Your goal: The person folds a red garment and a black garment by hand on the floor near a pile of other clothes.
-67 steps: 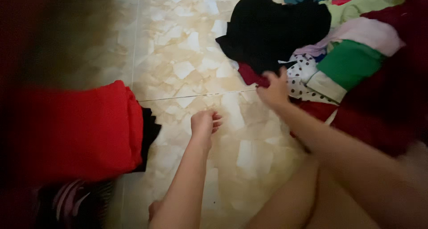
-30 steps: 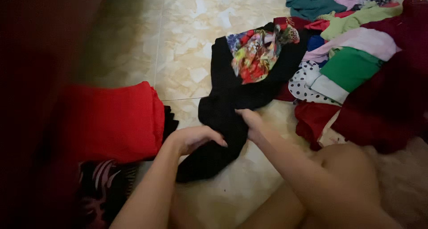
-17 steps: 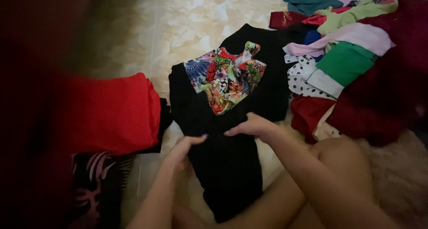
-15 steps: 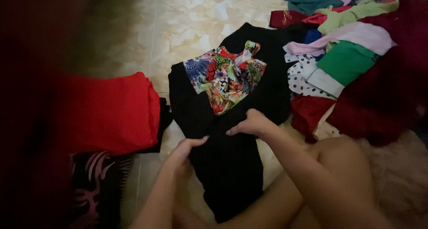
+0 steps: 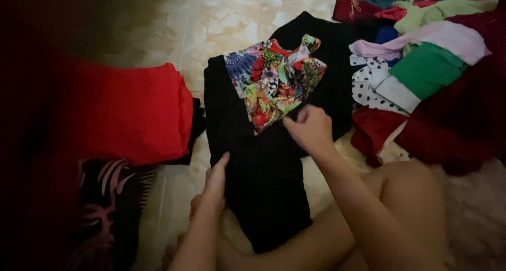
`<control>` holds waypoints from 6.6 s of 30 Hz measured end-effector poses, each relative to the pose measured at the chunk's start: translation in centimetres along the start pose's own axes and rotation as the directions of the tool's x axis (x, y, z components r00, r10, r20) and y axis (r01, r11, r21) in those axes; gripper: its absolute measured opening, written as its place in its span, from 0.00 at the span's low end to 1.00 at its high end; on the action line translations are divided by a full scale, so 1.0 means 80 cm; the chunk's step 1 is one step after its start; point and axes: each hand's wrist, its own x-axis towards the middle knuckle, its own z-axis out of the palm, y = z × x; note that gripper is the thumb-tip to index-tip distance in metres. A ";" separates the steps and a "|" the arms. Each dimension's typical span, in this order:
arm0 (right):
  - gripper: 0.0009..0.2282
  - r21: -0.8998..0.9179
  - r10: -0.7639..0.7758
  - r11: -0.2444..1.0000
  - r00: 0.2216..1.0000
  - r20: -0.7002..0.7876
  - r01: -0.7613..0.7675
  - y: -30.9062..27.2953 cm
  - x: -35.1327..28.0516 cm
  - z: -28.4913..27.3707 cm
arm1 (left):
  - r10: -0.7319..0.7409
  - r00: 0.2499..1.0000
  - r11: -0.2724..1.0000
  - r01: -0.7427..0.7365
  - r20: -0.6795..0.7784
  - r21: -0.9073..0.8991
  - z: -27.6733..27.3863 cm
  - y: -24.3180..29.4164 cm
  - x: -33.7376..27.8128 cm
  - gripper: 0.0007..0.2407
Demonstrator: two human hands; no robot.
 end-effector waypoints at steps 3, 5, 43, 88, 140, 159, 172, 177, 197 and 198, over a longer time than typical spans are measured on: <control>0.12 0.412 -0.065 0.904 0.990 -0.125 0.111 -0.038 -0.017 0.007 | 0.034 0.998 0.999 -0.033 0.054 -0.018 0.016 -0.006 0.009 0.46; 0.07 0.911 -0.193 0.337 0.930 0.314 -0.238 -0.074 -0.052 -0.003 | 0.034 0.998 0.993 -0.040 0.060 0.113 0.019 -0.005 0.004 0.46; 0.13 0.815 0.006 0.266 0.846 0.533 -0.515 0.054 -0.048 0.105 | 0.211 0.968 0.959 -0.232 0.137 0.164 0.017 -0.022 0.053 0.32; 0.36 0.721 0.100 0.442 0.828 0.552 -0.534 -0.026 -0.120 -0.002 | 0.090 0.902 0.610 -0.386 0.423 0.692 0.080 0.018 -0.009 0.43; 0.40 0.824 0.394 0.275 0.840 0.373 -0.495 0.168 0.039 -0.063 | 0.557 0.767 0.337 -0.559 0.318 0.757 0.210 0.166 0.186 0.33; 0.38 0.839 0.449 0.145 0.790 0.417 -0.525 0.134 0.026 -0.091 | 0.512 0.755 0.111 -0.532 0.410 0.839 0.229 0.195 0.163 0.31; 0.37 0.829 0.157 0.062 0.826 0.542 -0.556 0.144 0.004 -0.097 | 0.113 0.962 0.455 -0.273 0.250 0.847 0.107 0.207 0.130 0.26; 0.31 0.832 0.107 0.239 0.865 0.490 -0.501 0.159 0.026 -0.095 | 0.287 0.934 0.438 -0.328 0.215 0.837 0.062 0.229 0.080 0.33; 0.36 0.717 0.110 0.580 0.910 0.401 -0.386 0.089 0.015 -0.186 | 0.316 0.890 0.750 -0.446 0.329 0.488 0.029 0.262 0.058 0.21; 0.36 0.716 0.111 0.581 0.909 0.402 -0.387 0.088 0.015 -0.188 | 0.315 0.891 0.751 -0.445 0.329 0.488 0.028 0.265 0.056 0.21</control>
